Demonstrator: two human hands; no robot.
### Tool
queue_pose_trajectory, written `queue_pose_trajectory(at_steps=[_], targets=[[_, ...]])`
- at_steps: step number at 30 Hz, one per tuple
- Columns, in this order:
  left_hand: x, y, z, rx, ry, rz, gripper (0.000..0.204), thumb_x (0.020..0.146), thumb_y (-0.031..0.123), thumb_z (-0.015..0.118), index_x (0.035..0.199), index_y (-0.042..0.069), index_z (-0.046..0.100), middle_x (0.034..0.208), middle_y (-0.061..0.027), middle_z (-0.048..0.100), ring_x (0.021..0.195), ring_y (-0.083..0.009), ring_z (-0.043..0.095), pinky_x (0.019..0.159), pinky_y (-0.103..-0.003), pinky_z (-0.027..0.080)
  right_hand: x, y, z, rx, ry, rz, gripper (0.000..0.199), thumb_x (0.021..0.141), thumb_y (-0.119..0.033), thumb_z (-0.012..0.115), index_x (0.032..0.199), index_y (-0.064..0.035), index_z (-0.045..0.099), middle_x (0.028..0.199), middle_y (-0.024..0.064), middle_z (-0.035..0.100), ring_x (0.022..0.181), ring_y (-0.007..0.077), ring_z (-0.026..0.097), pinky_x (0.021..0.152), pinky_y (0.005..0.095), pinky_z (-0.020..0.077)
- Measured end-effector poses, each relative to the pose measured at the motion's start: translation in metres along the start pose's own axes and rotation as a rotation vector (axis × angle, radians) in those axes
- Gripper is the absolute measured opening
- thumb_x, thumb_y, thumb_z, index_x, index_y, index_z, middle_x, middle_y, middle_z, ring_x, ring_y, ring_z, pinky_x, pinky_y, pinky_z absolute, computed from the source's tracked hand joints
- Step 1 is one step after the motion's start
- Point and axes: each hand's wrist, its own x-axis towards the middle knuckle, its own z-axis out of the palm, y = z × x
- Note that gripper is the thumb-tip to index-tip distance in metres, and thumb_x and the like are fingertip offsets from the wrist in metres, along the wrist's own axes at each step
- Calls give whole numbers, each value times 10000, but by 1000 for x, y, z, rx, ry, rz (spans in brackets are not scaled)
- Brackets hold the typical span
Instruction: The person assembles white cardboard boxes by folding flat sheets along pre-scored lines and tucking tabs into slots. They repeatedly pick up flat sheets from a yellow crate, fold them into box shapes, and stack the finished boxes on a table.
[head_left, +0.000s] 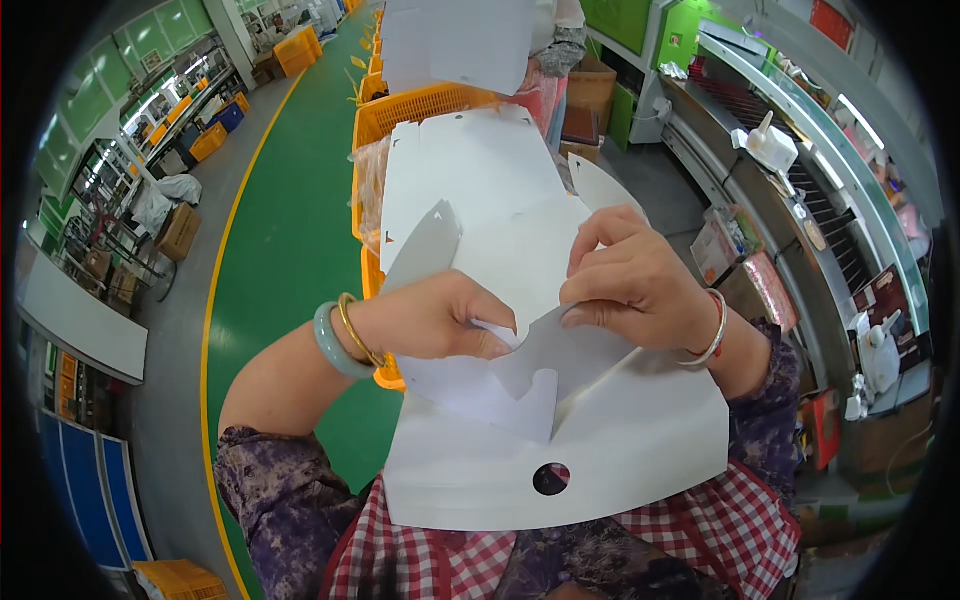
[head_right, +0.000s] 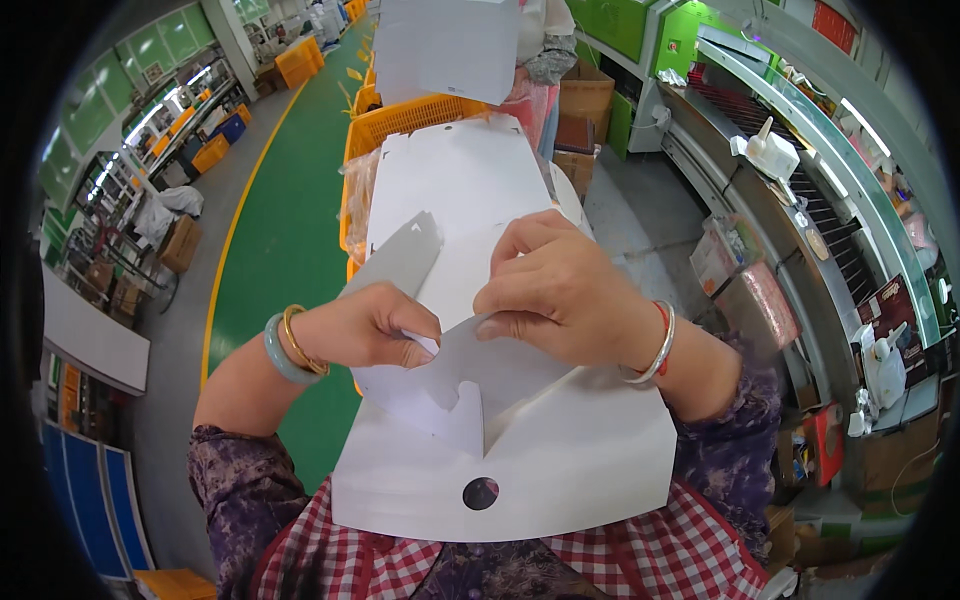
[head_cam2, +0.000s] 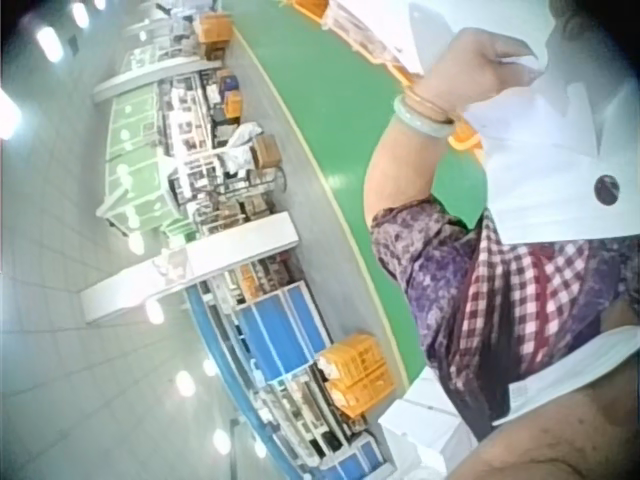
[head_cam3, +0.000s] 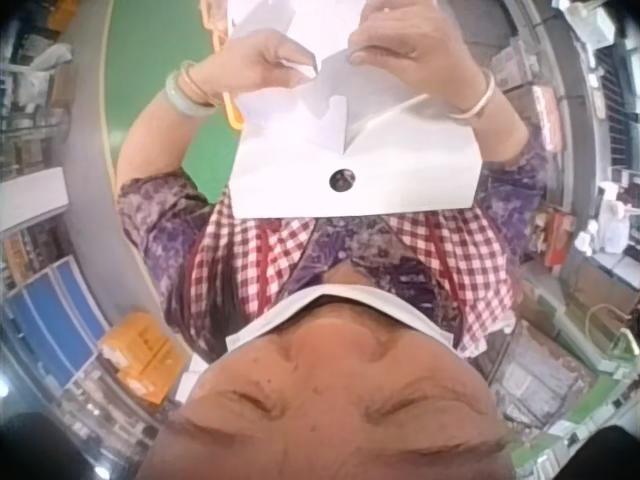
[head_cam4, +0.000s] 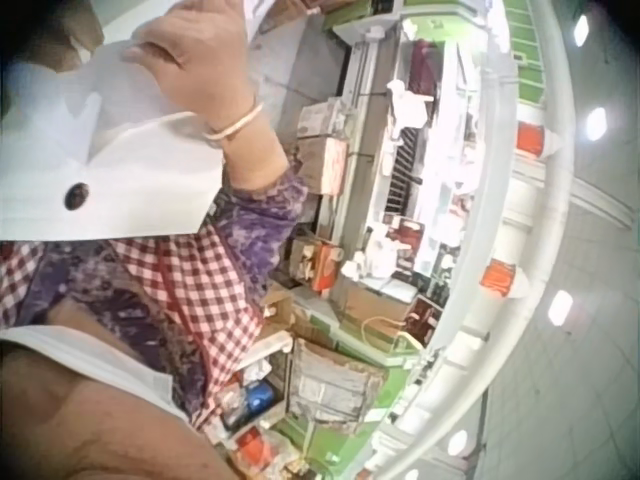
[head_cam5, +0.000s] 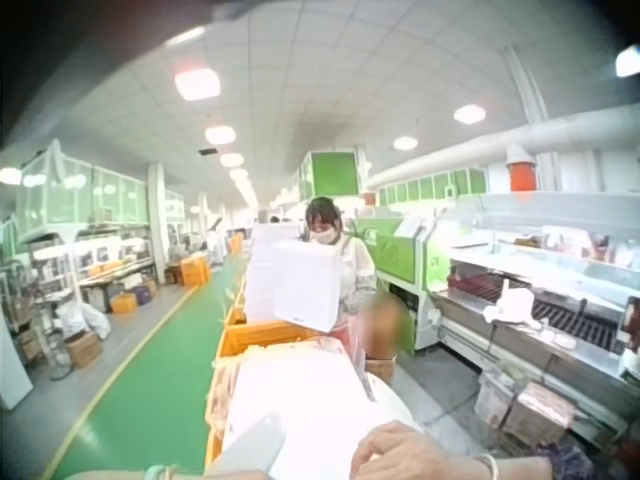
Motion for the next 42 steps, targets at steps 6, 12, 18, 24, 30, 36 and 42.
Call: queue_pose_trajectory(at_steps=[6, 12, 18, 24, 30, 36, 42], targets=[[-9, -5, 26, -130, 309, -94, 137, 841, 106, 650, 942, 14, 665, 697, -53, 617, 636, -85, 510, 608, -253, 440, -22, -8, 7, -70, -22, 149, 152, 713, -188, 729, 734, -93, 612, 638, 2, 523, 708, 194, 511, 688, 331, 366], [-10, -3, 40, -98, 387, -121, 127, 840, 100, 649, 928, 11, 671, 666, -46, 601, 595, -76, 492, 563, -246, 426, -29, -7, 10, -24, -29, 191, 136, 724, -187, 714, 740, -89, 621, 661, 21, 533, 720, 198, 521, 687, 332, 373], [-8, -5, 46, -28, 391, -131, 126, 817, 125, 670, 851, 5, 657, 620, -45, 563, 540, -135, 496, 540, -271, 413, -40, -11, 18, 64, -30, 246, 125, 728, -164, 719, 747, -80, 629, 672, 28, 533, 707, 207, 512, 681, 331, 369], [-34, -19, 4, 577, 331, -27, 260, 693, 219, 774, 775, 28, 618, 752, -57, 588, 748, -190, 566, 936, -420, 416, -72, -8, 7, 23, -70, 421, 172, 695, -180, 752, 757, -79, 628, 685, 34, 541, 725, 228, 520, 738, 347, 392], [-82, -45, 13, 550, 548, -114, 386, 571, 278, 824, 699, 42, 547, 777, -54, 538, 786, -224, 523, 833, -400, 433, -122, 7, 3, 44, 44, 474, 300, 631, -217, 804, 828, -74, 630, 809, 41, 585, 870, 263, 538, 882, 370, 394], [-73, -61, 49, 546, 731, -66, 311, 585, 146, 806, 685, 44, 529, 694, -54, 488, 720, -229, 478, 616, -348, 391, -131, -1, 32, -105, 120, 517, 277, 652, -187, 781, 833, -70, 607, 795, 47, 564, 858, 265, 540, 957, 434, 373], [-93, -80, 76, 477, 709, -57, 344, 605, 108, 783, 904, 43, 624, 828, -76, 584, 804, -258, 540, 735, -369, 459, -157, 4, 36, -5, -41, 481, 234, 719, -198, 717, 902, -76, 640, 853, 63, 614, 892, 263, 560, 965, 418, 352]])
